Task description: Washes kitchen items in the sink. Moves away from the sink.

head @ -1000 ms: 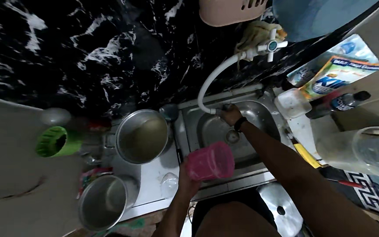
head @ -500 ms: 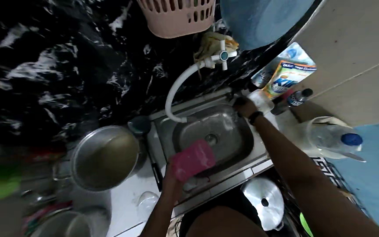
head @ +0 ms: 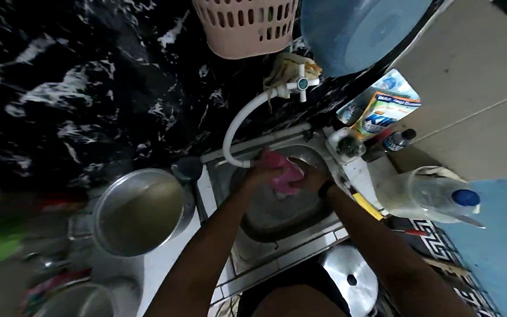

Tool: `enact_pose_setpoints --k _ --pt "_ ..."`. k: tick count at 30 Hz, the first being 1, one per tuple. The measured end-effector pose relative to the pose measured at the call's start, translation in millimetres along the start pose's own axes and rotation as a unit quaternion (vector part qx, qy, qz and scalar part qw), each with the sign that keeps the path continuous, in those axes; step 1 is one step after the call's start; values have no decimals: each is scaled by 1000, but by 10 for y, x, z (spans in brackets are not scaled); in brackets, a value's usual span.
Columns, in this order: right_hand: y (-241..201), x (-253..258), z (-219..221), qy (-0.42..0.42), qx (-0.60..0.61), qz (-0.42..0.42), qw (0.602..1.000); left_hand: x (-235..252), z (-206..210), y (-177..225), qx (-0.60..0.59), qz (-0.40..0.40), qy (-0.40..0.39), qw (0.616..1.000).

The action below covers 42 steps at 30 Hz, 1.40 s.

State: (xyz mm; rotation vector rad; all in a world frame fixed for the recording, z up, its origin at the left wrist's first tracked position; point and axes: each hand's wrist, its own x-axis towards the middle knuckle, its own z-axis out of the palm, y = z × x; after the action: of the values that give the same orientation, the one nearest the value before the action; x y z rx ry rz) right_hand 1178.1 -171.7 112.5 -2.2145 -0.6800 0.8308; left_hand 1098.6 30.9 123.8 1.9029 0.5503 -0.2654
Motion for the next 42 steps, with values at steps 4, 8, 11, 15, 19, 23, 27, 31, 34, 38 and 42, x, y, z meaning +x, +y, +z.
enact_pose_setpoints --k 4,8,11,15,19,23,27,31,34,38,42 --pt "-222 115 236 -9 63 -18 998 -62 -102 -56 -89 74 29 993" --pt "-271 113 328 -43 49 -43 997 -308 -126 -152 -49 83 94 991" --pt "-224 -12 420 -46 75 -60 994 -465 -83 -234 -16 96 132 987" --pt "-218 -108 451 -36 126 -10 991 -578 -76 -238 -37 78 118 989" --pt "-258 110 466 -28 240 -6 970 -509 14 -304 -178 -21 113 977" --pt "-543 254 574 8 200 71 977 -392 203 -617 -360 -102 99 922" --pt "-626 480 788 -22 4 83 996 -378 295 -864 -428 -120 96 891" --pt "-773 563 694 -49 -16 32 998 -408 313 -807 -352 -117 165 914" --pt "-697 451 489 -40 147 51 987 -590 213 -348 -198 -94 205 954" --pt "-454 303 440 59 388 152 907 -524 203 -104 -172 2 155 973" --pt "-367 141 525 147 391 84 905 -300 107 -47 -180 8 73 981"
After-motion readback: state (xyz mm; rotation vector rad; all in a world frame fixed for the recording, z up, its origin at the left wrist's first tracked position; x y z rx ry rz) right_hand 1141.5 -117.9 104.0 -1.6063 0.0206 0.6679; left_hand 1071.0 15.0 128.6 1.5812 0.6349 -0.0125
